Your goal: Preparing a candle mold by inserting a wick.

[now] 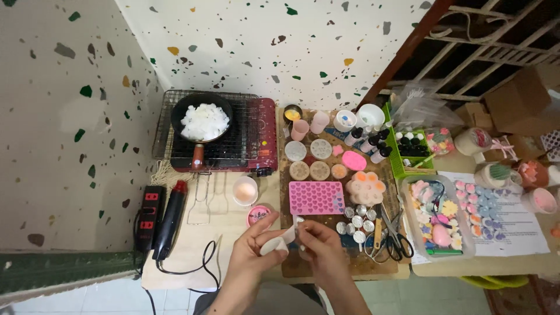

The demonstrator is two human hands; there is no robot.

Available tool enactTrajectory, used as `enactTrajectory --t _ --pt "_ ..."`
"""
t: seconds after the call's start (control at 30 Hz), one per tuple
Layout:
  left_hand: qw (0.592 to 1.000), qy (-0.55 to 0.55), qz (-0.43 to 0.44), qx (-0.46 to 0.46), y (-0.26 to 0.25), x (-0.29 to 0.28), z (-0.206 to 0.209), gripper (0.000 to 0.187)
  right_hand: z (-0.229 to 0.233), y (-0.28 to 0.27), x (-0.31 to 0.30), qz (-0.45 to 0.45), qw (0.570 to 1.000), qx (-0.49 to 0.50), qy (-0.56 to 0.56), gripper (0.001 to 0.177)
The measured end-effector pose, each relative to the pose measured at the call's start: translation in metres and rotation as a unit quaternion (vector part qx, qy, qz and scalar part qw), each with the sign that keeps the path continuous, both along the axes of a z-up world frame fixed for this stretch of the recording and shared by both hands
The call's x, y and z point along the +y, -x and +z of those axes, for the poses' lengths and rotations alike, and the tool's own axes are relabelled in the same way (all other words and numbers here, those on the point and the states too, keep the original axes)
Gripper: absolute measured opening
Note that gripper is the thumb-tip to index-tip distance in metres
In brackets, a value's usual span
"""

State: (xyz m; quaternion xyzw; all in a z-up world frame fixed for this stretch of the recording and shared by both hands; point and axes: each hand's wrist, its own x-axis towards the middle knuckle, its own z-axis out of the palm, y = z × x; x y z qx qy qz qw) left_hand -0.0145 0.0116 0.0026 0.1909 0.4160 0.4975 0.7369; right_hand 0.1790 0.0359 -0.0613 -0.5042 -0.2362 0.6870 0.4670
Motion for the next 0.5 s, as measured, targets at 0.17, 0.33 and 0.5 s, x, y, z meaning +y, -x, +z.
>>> enactTrajectory --t 0.17,0.33,0.5 --pt "1.000 -0.013 -0.011 0.004 0.003 0.002 -0.001 0.077 0.009 -0.006 0.005 0.082 0.980 0.176 0.042 0.017" --pt "0.998 -0.039 -0.014 0.056 0.012 0.006 -0.022 0.061 0.003 -0.015 0.004 0.151 0.919 0.359 0.060 0.015" --pt "0.995 0.047 0.084 0.035 0.043 0.014 -0.041 0.029 -0.151 -0.060 -0.014 0.116 0.991 -0.045 -0.041 0.010"
